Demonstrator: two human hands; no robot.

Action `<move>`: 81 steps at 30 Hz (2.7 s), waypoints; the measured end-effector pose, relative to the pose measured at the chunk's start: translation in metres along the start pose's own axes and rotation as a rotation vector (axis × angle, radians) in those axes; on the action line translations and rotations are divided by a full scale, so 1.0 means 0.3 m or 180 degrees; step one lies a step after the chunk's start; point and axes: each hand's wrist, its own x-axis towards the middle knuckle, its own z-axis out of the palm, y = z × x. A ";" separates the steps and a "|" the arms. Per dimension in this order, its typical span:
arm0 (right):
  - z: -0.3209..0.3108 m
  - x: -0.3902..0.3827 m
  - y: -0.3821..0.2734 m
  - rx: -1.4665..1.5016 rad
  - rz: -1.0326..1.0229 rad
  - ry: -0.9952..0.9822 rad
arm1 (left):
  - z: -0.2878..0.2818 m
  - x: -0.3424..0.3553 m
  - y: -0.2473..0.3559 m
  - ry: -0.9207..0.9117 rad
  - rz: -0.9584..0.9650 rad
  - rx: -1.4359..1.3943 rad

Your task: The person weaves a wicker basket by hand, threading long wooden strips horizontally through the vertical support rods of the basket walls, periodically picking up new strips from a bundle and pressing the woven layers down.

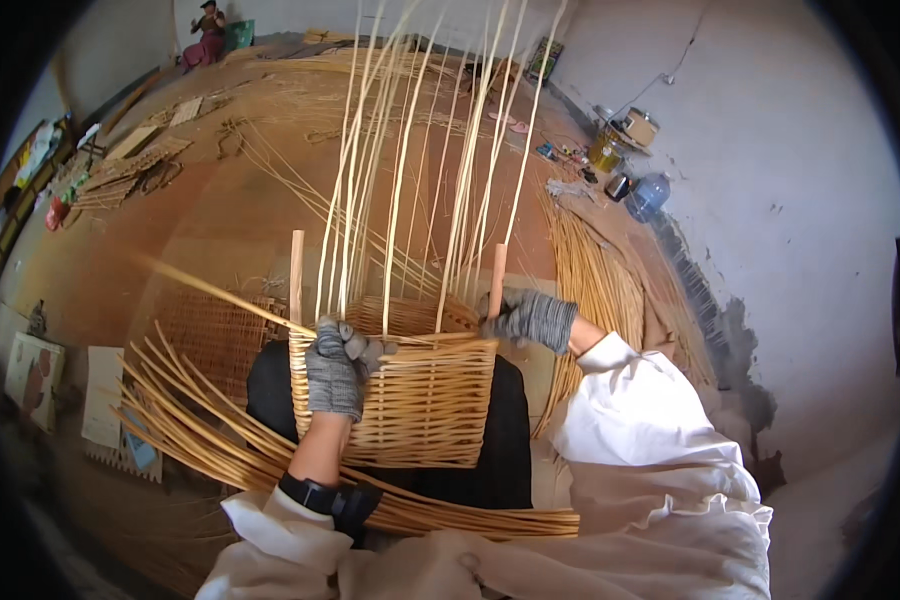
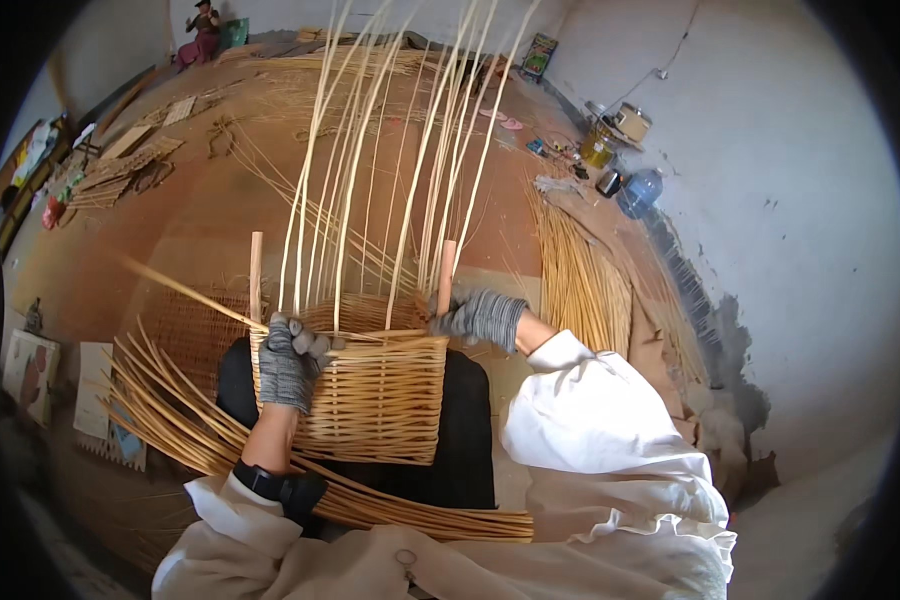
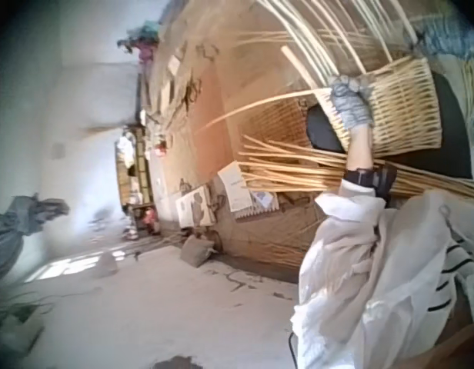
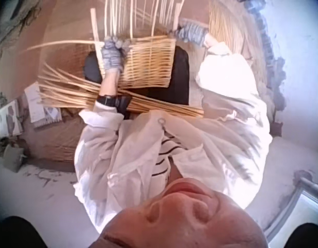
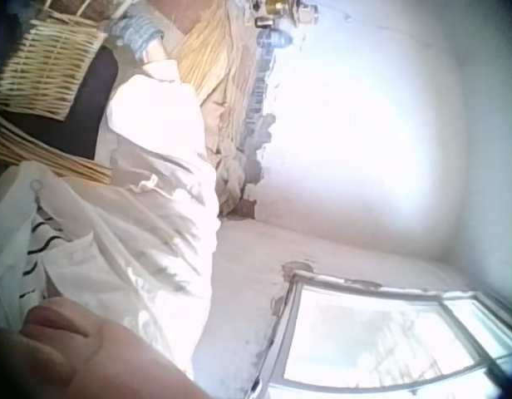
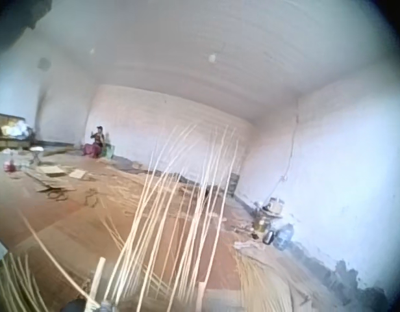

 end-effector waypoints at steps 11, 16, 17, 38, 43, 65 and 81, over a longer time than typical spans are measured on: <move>0.229 0.043 -0.004 0.0040 0.0268 0.1425 | 0.388 0.366 0.246 -0.0324 -0.0703 0.3816; 0.317 0.078 0.005 0.0810 -0.0031 0.2444 | 0.676 0.648 -0.124 -0.2705 -0.0352 0.6950; 0.302 0.066 -0.022 0.0687 0.0076 0.2508 | 0.772 0.622 -0.201 -0.2841 -0.0628 0.7129; 0.166 0.205 0.448 -0.0831 -0.1221 0.2763 | 0.308 0.018 -0.263 -0.1651 0.2345 0.6230; -0.013 0.088 0.371 -0.1938 -0.0311 0.1720 | 0.340 0.026 -0.321 -0.1909 0.1893 0.6344; 0.196 0.071 -0.162 -0.2588 -0.0296 -0.0099 | 0.144 0.076 0.120 -0.1676 0.0716 0.7325; 0.392 -0.045 -0.006 -0.3105 -0.2081 0.2686 | 0.097 -0.087 0.004 -0.0635 0.1686 0.7386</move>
